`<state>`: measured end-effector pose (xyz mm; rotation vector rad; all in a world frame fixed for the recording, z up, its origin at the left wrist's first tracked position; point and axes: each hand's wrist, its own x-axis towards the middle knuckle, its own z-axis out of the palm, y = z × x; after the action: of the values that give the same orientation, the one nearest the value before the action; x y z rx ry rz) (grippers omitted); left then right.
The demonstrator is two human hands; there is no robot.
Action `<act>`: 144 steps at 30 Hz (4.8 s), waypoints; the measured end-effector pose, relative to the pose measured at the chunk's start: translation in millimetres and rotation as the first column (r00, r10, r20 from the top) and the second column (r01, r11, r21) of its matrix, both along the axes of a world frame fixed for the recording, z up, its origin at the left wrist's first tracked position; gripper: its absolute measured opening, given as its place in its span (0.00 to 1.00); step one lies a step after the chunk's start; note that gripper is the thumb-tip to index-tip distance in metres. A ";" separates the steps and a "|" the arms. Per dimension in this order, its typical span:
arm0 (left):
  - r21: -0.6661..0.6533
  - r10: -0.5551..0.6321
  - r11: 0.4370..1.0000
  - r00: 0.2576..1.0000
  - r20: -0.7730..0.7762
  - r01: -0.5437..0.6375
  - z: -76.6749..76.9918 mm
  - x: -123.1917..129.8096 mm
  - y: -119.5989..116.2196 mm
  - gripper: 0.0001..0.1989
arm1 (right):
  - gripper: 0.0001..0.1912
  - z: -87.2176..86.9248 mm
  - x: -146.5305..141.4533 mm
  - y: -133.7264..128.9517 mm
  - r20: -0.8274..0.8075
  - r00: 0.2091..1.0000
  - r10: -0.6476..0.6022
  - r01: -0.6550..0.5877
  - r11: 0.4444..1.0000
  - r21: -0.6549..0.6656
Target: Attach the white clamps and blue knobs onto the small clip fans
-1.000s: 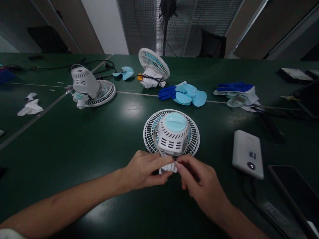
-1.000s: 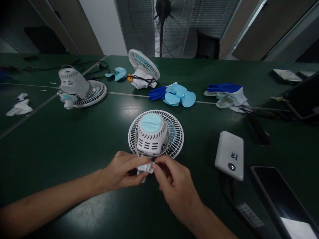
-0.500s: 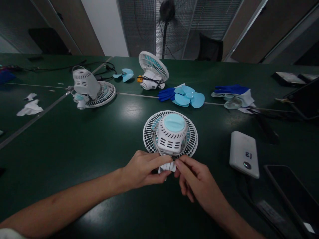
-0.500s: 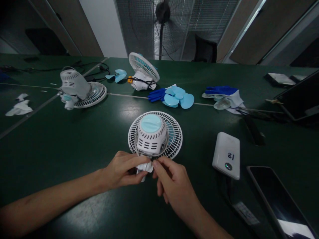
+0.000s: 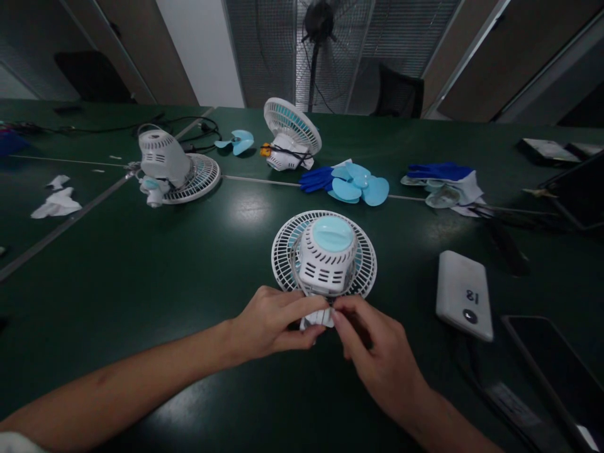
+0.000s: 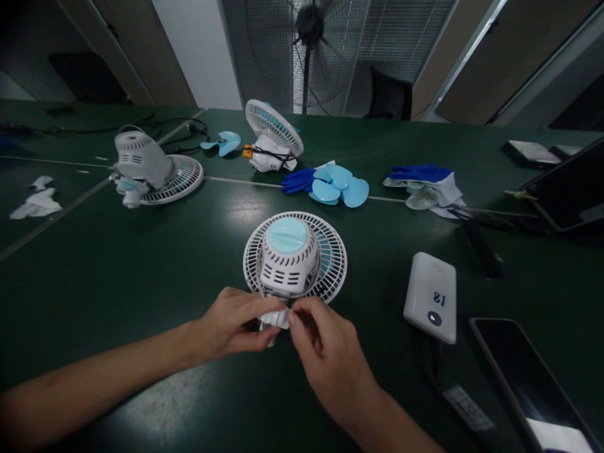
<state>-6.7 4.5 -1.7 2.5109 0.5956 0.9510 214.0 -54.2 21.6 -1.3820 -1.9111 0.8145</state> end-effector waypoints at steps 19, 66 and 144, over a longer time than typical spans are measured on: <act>0.035 0.005 0.999 1.000 -0.016 -0.004 -0.9 -1.1 1.0 0.17 | 0.12 -9.3 17.1 2.3 0.429 0.903 0.015 -0.249 0.833 0.494; 0.002 0.006 1.000 1.000 -0.010 -0.006 0.3 -0.8 0.5 0.16 | 0.11 -18.0 13.2 -4.6 0.188 0.982 0.029 -0.089 0.943 0.322; -0.025 -0.038 0.999 0.999 0.017 0.038 -1.5 -2.1 4.3 0.17 | 0.13 -9.7 4.8 -3.3 0.232 0.972 0.035 -0.112 0.938 0.328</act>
<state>-8.9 8.8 -3.2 2.4803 0.5494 0.9439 218.8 -57.5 12.0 -1.2330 -2.1650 0.3456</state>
